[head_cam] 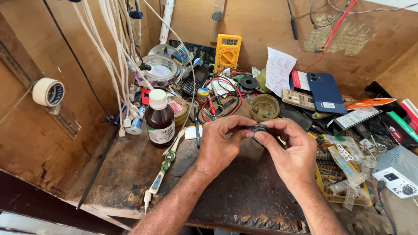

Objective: The person disassembles a small electronic device, removes a component, and then reassembles the device using pliers to secure the casing. The task involves handling the device and its internal parts on a cluttered workbench.

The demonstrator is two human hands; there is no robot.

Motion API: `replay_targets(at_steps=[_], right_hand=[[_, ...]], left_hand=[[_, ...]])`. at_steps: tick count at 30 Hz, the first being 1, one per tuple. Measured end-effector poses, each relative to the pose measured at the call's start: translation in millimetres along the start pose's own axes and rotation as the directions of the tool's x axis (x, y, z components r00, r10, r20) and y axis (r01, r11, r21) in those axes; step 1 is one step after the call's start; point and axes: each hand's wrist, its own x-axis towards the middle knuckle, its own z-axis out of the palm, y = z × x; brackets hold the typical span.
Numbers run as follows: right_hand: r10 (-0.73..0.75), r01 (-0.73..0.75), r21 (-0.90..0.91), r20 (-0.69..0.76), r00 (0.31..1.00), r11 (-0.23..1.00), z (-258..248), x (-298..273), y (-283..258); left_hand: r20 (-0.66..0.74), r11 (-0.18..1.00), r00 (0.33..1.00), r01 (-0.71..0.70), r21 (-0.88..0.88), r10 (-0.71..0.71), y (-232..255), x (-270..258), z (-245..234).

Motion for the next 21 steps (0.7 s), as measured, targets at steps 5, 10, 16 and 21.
replay_targets(at_steps=[5,10,16,21], right_hand=[[-0.081,0.078,-0.152,-0.014,0.997,0.985,5,3,-1],[-0.151,0.112,-0.343,-0.091,0.984,0.933,15,4,-3],[-0.096,0.062,-0.288,-0.108,0.989,0.956,15,3,-3],[0.003,-0.054,-0.298,-0.17,0.986,0.953,3,0,23]], left_hand=[[-0.027,0.995,0.999,-0.031,0.09,0.034,0,0,1],[-0.019,0.998,1.0,-0.014,0.054,0.015,-5,-2,3],[-0.112,0.995,0.989,0.097,-0.001,-0.097,-5,3,-2],[-0.039,0.987,0.992,0.118,-0.113,-0.123,-4,7,0]])
